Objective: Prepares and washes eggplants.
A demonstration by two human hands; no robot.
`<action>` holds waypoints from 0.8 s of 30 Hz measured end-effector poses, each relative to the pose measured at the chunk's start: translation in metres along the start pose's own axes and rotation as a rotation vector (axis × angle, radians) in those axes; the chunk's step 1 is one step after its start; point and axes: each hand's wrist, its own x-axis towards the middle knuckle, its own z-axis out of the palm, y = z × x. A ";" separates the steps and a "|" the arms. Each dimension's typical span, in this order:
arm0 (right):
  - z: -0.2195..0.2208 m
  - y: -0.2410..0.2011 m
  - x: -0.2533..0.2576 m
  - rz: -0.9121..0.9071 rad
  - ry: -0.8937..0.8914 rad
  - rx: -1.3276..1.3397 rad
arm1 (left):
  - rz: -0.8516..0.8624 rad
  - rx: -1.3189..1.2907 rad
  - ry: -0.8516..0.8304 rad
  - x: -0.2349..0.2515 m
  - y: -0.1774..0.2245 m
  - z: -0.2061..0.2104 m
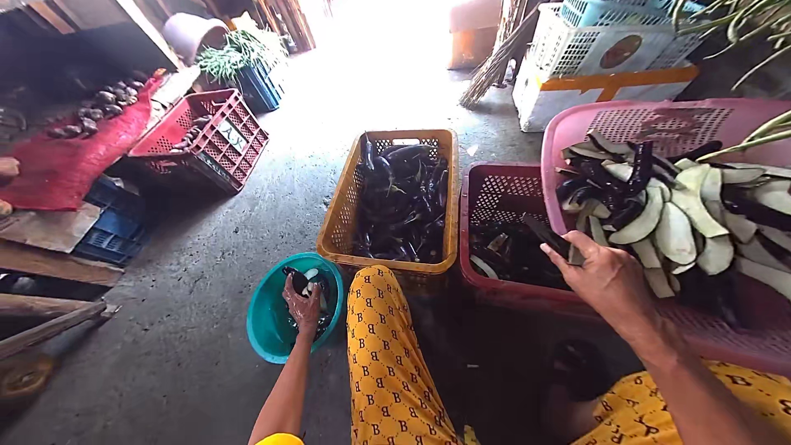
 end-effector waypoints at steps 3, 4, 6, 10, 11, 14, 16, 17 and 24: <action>-0.003 -0.001 0.000 0.006 -0.020 -0.004 | 0.120 -0.026 0.070 0.001 0.010 -0.003; -0.004 0.000 -0.001 0.011 -0.040 -0.002 | 0.119 -0.018 0.065 0.002 0.011 -0.003; -0.003 0.002 -0.002 0.009 -0.067 0.006 | 0.076 0.008 0.055 0.004 0.008 -0.004; -0.004 0.002 -0.002 0.007 -0.067 -0.008 | 0.058 0.017 0.099 0.014 0.014 -0.003; -0.005 0.002 -0.002 0.007 -0.065 -0.008 | 0.051 0.021 0.103 0.015 0.014 -0.003; -0.006 0.001 0.000 -0.002 -0.046 -0.013 | 0.045 0.061 0.101 0.021 0.014 -0.002; -0.007 0.003 0.000 -0.012 -0.031 -0.017 | 0.050 0.083 0.088 0.023 0.012 -0.002; -0.008 0.003 0.000 -0.016 -0.022 -0.015 | 0.057 0.091 0.083 0.024 0.013 -0.003; -0.019 -0.007 -0.001 -0.028 0.002 0.010 | 0.133 -0.026 0.126 0.061 0.060 -0.007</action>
